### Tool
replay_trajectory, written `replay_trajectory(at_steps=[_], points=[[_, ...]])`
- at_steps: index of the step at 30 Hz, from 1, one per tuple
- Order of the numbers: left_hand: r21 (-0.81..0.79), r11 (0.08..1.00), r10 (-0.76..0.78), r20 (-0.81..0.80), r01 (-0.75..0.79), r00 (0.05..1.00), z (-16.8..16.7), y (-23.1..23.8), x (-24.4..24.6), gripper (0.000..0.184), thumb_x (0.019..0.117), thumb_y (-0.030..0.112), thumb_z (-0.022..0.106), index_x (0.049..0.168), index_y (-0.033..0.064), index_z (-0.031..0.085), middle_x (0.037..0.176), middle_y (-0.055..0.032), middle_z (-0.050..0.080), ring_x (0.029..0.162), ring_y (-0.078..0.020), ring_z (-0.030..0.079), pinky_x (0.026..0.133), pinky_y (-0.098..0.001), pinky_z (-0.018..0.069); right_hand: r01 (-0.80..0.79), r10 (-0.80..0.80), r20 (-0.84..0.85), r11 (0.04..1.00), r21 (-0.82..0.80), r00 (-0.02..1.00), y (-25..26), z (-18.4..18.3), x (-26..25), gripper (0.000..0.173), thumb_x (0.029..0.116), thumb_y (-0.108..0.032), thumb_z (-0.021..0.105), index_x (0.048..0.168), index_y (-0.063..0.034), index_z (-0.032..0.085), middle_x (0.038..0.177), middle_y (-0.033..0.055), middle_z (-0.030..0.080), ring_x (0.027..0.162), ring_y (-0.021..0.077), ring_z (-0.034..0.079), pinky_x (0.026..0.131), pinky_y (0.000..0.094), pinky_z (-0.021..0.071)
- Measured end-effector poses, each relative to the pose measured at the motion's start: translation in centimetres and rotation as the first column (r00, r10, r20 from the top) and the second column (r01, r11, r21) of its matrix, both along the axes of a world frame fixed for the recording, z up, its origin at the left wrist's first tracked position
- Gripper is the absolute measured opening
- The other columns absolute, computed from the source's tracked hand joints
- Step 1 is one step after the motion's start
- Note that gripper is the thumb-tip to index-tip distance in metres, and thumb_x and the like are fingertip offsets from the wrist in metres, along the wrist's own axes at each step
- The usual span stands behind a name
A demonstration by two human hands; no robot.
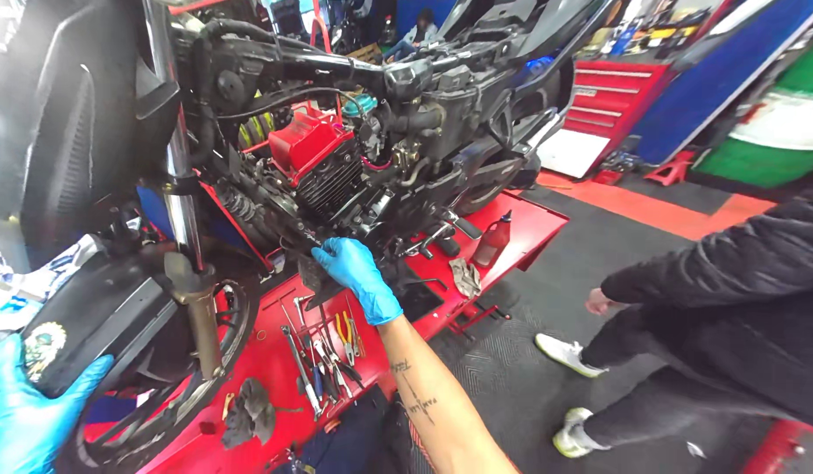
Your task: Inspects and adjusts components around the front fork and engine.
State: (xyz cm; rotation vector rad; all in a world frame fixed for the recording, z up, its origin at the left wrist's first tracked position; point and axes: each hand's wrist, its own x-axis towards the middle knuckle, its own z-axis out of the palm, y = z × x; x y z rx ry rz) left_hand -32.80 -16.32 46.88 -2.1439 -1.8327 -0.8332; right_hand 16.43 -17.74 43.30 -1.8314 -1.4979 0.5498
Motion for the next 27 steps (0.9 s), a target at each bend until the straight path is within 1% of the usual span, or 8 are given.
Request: replay_trajectory(at_steps=[4, 7, 9, 11, 14, 16, 21, 27], points=[[0.005, 1.000, -0.009, 0.013, 0.009, 1.000, 0.0, 0.1, 0.1, 0.118, 0.0728, 0.078, 0.067, 0.160, 0.0081, 0.031, 0.162, -0.0248, 0.034, 0.151, -0.0407, 0.032, 0.124, -0.0543, 0.0229, 0.230, -0.228, -0.036, 0.967, 0.112, 0.973, 0.0, -0.1, -0.3, 0.039, 0.0996, -0.046, 0.057, 0.104, -0.0131, 0.076, 0.098, 0.0059, 0.075, 0.096, 0.0238, 0.071, 0.089, 0.0504, 0.0527], [0.010, 1.000, -0.005, 0.011, 0.005, 1.000, 0.0, 0.0, 0.2, 0.117, 0.0734, 0.078, 0.067, 0.160, 0.0076, 0.032, 0.162, -0.0244, 0.034, 0.151, -0.0407, 0.032, 0.124, -0.0543, 0.0222, 0.471, -0.480, -0.048, 0.828, 0.305, 0.876, 0.3, -0.8, -0.9, 0.041, 0.0963, -0.048, 0.058, 0.087, -0.0132, 0.077, 0.079, 0.0041, 0.074, 0.082, 0.0226, 0.070, 0.097, 0.0529, 0.0449], [0.008, 1.000, -0.002, 0.017, 0.002, 1.000, 0.0, 0.0, 0.2, 0.115, 0.0743, 0.076, 0.067, 0.160, 0.0080, 0.032, 0.163, -0.0237, 0.033, 0.151, -0.0399, 0.031, 0.125, -0.0540, 0.0212, 0.513, -0.526, -0.066, 0.783, 0.352, 0.848, 0.2, -0.9, -1.1, 0.044, 0.0970, -0.051, 0.057, 0.085, -0.0143, 0.078, 0.075, 0.0028, 0.074, 0.078, 0.0201, 0.072, 0.111, 0.0586, 0.0365], [0.010, 1.000, -0.004, 0.010, 0.004, 1.000, -0.1, 0.1, 0.0, 0.114, 0.0748, 0.077, 0.067, 0.160, 0.0099, 0.032, 0.164, -0.0214, 0.033, 0.152, -0.0382, 0.030, 0.125, -0.0535, 0.0208, 0.512, -0.520, -0.088, 0.773, 0.374, 0.850, 0.1, -1.0, -1.2, 0.044, 0.0973, -0.051, 0.057, 0.085, -0.0155, 0.079, 0.073, 0.0019, 0.073, 0.076, 0.0192, 0.072, 0.114, 0.0637, 0.0312], [0.008, 1.000, 0.001, 0.004, -0.001, 1.000, -0.1, 0.0, 0.0, 0.115, 0.0742, 0.079, 0.065, 0.160, 0.0106, 0.033, 0.163, -0.0216, 0.034, 0.152, -0.0385, 0.031, 0.124, -0.0542, 0.0216, 0.502, -0.497, -0.106, 0.801, 0.325, 0.861, 0.0, -0.8, -1.2, 0.042, 0.0975, -0.051, 0.057, 0.091, -0.0161, 0.079, 0.077, 0.0022, 0.074, 0.078, 0.0198, 0.072, 0.113, 0.0645, 0.0310], [-0.002, 1.000, 0.013, 0.001, -0.013, 1.000, 0.1, -0.2, 0.2, 0.116, 0.0740, 0.081, 0.065, 0.161, 0.0105, 0.032, 0.163, -0.0221, 0.033, 0.152, -0.0391, 0.031, 0.124, -0.0545, 0.0219, 0.477, -0.461, -0.122, 0.854, 0.208, 0.879, -0.2, -0.3, -1.0, 0.040, 0.0977, -0.051, 0.058, 0.102, -0.0172, 0.078, 0.085, 0.0027, 0.076, 0.086, 0.0209, 0.072, 0.110, 0.0611, 0.0372], [0.008, 1.000, 0.011, 0.012, -0.011, 1.000, 0.0, -0.2, 0.4, 0.116, 0.0738, 0.082, 0.064, 0.160, 0.0109, 0.033, 0.162, -0.0211, 0.035, 0.151, -0.0380, 0.033, 0.124, -0.0548, 0.0231, 0.468, -0.443, -0.163, 0.868, 0.169, 0.881, -0.1, -0.3, -0.6, 0.033, 0.0971, -0.046, 0.061, 0.097, -0.0172, 0.078, 0.082, 0.0041, 0.073, 0.081, 0.0228, 0.070, 0.082, 0.0524, 0.0517], [-0.006, 1.000, 0.025, 0.026, -0.025, 0.999, -0.2, -0.1, 0.2, 0.115, 0.0741, 0.081, 0.064, 0.161, 0.0139, 0.031, 0.163, -0.0194, 0.035, 0.151, -0.0367, 0.033, 0.123, -0.0556, 0.0231, 0.453, -0.428, -0.163, 0.875, 0.169, 0.889, -0.1, -0.3, -0.6, 0.041, 0.0985, -0.051, 0.059, 0.092, -0.0157, 0.077, 0.080, 0.0038, 0.072, 0.080, 0.0229, 0.069, 0.086, 0.0545, 0.0496]])
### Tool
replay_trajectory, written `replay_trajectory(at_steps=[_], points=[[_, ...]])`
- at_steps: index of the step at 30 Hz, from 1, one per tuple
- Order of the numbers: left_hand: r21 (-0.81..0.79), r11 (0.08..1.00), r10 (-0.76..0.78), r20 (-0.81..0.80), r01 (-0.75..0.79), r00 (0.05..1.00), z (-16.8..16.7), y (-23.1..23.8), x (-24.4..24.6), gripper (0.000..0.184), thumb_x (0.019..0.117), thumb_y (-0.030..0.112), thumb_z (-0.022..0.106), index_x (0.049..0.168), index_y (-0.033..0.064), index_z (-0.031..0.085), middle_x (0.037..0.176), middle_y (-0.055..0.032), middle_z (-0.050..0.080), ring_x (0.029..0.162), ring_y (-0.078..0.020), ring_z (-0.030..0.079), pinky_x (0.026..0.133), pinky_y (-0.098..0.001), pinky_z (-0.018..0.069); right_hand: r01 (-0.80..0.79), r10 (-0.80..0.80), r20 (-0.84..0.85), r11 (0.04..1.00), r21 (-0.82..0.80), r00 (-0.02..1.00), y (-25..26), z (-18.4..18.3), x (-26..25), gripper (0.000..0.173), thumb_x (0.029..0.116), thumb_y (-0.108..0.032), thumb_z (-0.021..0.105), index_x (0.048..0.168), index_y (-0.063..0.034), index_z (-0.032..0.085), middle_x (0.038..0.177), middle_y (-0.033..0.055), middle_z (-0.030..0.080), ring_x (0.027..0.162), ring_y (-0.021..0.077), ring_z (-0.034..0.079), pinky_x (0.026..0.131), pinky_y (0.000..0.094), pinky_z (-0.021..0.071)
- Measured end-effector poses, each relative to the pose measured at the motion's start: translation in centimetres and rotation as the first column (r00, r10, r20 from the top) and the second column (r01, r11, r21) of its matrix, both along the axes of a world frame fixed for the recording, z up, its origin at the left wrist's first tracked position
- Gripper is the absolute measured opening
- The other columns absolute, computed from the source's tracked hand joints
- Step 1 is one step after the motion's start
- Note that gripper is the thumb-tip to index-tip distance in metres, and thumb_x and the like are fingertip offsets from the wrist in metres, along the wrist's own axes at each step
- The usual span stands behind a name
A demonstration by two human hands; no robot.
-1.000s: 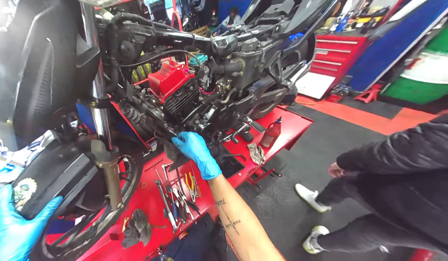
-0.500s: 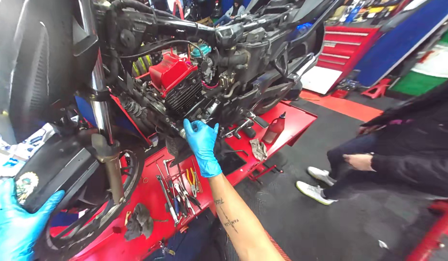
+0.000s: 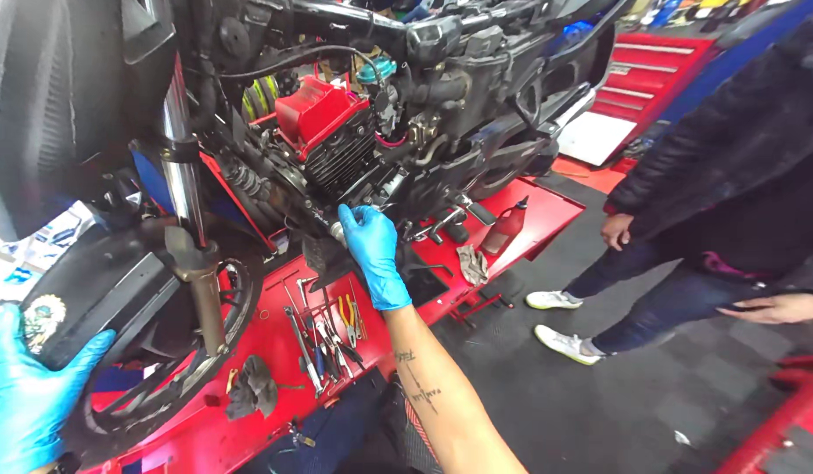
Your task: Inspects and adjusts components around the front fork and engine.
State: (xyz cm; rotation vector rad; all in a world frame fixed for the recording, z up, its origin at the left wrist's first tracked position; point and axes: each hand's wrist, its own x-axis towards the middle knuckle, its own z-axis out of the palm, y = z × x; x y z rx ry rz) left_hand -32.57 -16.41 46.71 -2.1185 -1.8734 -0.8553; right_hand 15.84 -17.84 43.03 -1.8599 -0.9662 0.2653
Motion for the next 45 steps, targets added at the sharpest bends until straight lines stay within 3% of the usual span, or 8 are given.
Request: replay_trajectory(at_steps=[4, 10, 12, 14, 17, 24, 29, 45], points=[[-0.007, 1.000, 0.011, 0.012, -0.011, 1.000, -0.09, 0.08, -0.05, 0.115, 0.0739, 0.082, 0.064, 0.161, 0.0142, 0.031, 0.163, -0.0188, 0.036, 0.150, -0.0365, 0.034, 0.123, -0.0554, 0.0239, 0.000, 0.000, -0.032, 1.000, -0.004, 0.999, -0.08, -0.01, 0.21, 0.072, 0.0984, -0.072, 0.041, 0.067, -0.0122, 0.065, 0.065, 0.0058, 0.063, 0.066, 0.0255, 0.063, 0.062, 0.0516, 0.0480], [-0.007, 1.000, 0.028, 0.012, -0.028, 1.000, -0.28, 0.16, -0.32, 0.116, 0.0727, 0.084, 0.064, 0.161, 0.0157, 0.032, 0.163, -0.0174, 0.036, 0.151, -0.0344, 0.033, 0.124, -0.0533, 0.0227, -0.037, 0.038, -0.063, 0.999, 0.019, 0.997, -0.06, -0.17, 0.42, 0.073, 0.0977, -0.074, 0.040, 0.063, -0.0128, 0.060, 0.060, 0.0045, 0.057, 0.061, 0.0236, 0.059, 0.059, 0.0492, 0.0454], [-0.008, 1.000, 0.014, 0.016, -0.013, 1.000, -0.15, 0.06, -0.13, 0.115, 0.0735, 0.082, 0.064, 0.161, 0.0154, 0.032, 0.163, -0.0180, 0.036, 0.151, -0.0350, 0.033, 0.124, -0.0534, 0.0223, -0.041, 0.044, -0.072, 0.999, 0.035, 0.996, -0.06, -0.26, 0.49, 0.074, 0.0987, -0.074, 0.038, 0.064, -0.0144, 0.064, 0.062, 0.0031, 0.060, 0.062, 0.0222, 0.061, 0.061, 0.0491, 0.0466], [-0.012, 1.000, 0.011, 0.016, -0.011, 1.000, -0.08, 0.04, -0.04, 0.115, 0.0736, 0.082, 0.064, 0.161, 0.0152, 0.032, 0.163, -0.0179, 0.036, 0.151, -0.0349, 0.033, 0.124, -0.0532, 0.0235, -0.045, 0.052, -0.088, 0.996, 0.071, 0.995, -0.20, -0.25, 0.55, 0.077, 0.1003, -0.073, 0.031, 0.065, -0.0156, 0.067, 0.063, 0.0029, 0.064, 0.063, 0.0219, 0.063, 0.062, 0.0498, 0.0482], [-0.027, 1.000, 0.007, 0.034, -0.006, 0.999, 0.02, 0.04, 0.06, 0.116, 0.0729, 0.082, 0.065, 0.161, 0.0135, 0.032, 0.162, -0.0203, 0.037, 0.150, -0.0366, 0.034, 0.123, -0.0547, 0.0242, -0.032, 0.049, -0.122, 0.990, 0.139, 0.991, -0.31, -0.45, 0.54, 0.082, 0.1009, -0.074, 0.021, 0.060, -0.0146, 0.062, 0.058, 0.0040, 0.060, 0.056, 0.0223, 0.059, 0.055, 0.0490, 0.0461], [-0.029, 1.000, -0.009, 0.047, 0.010, 0.999, 0.05, -0.11, 0.25, 0.114, 0.0742, 0.080, 0.066, 0.161, 0.0150, 0.032, 0.160, -0.0193, 0.039, 0.149, -0.0344, 0.037, 0.123, -0.0531, 0.0256, -0.083, 0.090, -0.122, 0.995, 0.062, 0.988, -0.38, -0.39, 0.58, 0.080, 0.0987, -0.077, 0.028, 0.065, -0.0137, 0.065, 0.061, 0.0061, 0.060, 0.060, 0.0247, 0.060, 0.057, 0.0510, 0.0460], [-0.040, 0.999, 0.026, 0.045, -0.024, 0.999, -0.05, -0.17, 0.29, 0.115, 0.0732, 0.081, 0.066, 0.161, 0.0158, 0.032, 0.161, -0.0186, 0.038, 0.149, -0.0347, 0.037, 0.122, -0.0538, 0.0262, -0.115, 0.124, -0.135, 0.990, 0.077, 0.983, -0.71, -0.65, 0.30, 0.084, 0.0940, -0.083, 0.027, 0.062, -0.0134, 0.062, 0.060, 0.0081, 0.060, 0.058, 0.0268, 0.060, 0.053, 0.0523, 0.0459], [-0.035, 0.999, 0.010, 0.043, -0.008, 0.999, -0.07, -0.10, 0.15, 0.114, 0.0736, 0.080, 0.067, 0.161, 0.0160, 0.032, 0.160, -0.0196, 0.040, 0.148, -0.0339, 0.038, 0.122, -0.0519, 0.0276, -0.120, 0.124, -0.102, 0.992, 0.040, 0.987, -0.69, -0.64, 0.15, 0.080, 0.0952, -0.080, 0.034, 0.060, -0.0128, 0.060, 0.059, 0.0086, 0.059, 0.057, 0.0273, 0.059, 0.052, 0.0515, 0.0450]])
